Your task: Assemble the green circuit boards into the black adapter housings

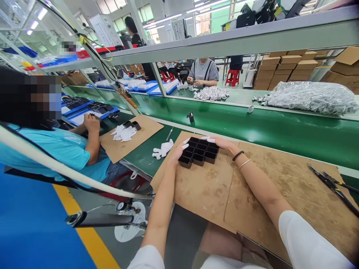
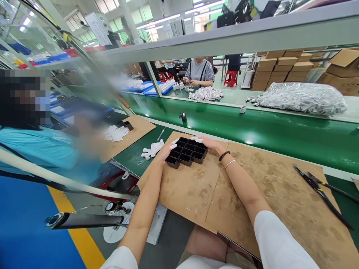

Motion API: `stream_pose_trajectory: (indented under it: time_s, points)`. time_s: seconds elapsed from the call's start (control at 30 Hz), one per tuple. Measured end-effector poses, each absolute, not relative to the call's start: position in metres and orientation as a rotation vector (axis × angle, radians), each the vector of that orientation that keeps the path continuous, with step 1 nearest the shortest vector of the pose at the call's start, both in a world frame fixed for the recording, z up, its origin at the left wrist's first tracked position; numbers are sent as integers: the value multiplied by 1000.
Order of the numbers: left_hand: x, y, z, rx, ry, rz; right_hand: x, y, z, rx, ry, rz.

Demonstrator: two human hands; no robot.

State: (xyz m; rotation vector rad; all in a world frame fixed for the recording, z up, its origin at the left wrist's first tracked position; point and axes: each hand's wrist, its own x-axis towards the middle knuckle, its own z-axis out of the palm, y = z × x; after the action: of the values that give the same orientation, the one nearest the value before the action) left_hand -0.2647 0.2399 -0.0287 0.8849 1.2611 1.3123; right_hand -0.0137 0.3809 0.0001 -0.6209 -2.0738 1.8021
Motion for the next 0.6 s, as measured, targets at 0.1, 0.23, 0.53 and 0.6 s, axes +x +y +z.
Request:
stream_pose_trajectory:
  time_s: [0.1,0.23,0.53,0.6]
  points:
    - [-264,239,-28,881,1248,1304,-14,381,1,-618,-2068,1810]
    - [-262,237,-24,866,1241,1305,-14,377,3,-628,-2031,1815]
    - [-255,237,-14,831,1352,1458,1,375,35,-699,-1794,1791]
    - [-254,237,-8,831,1403,1547,18,375,55,-684,-1714,1720]
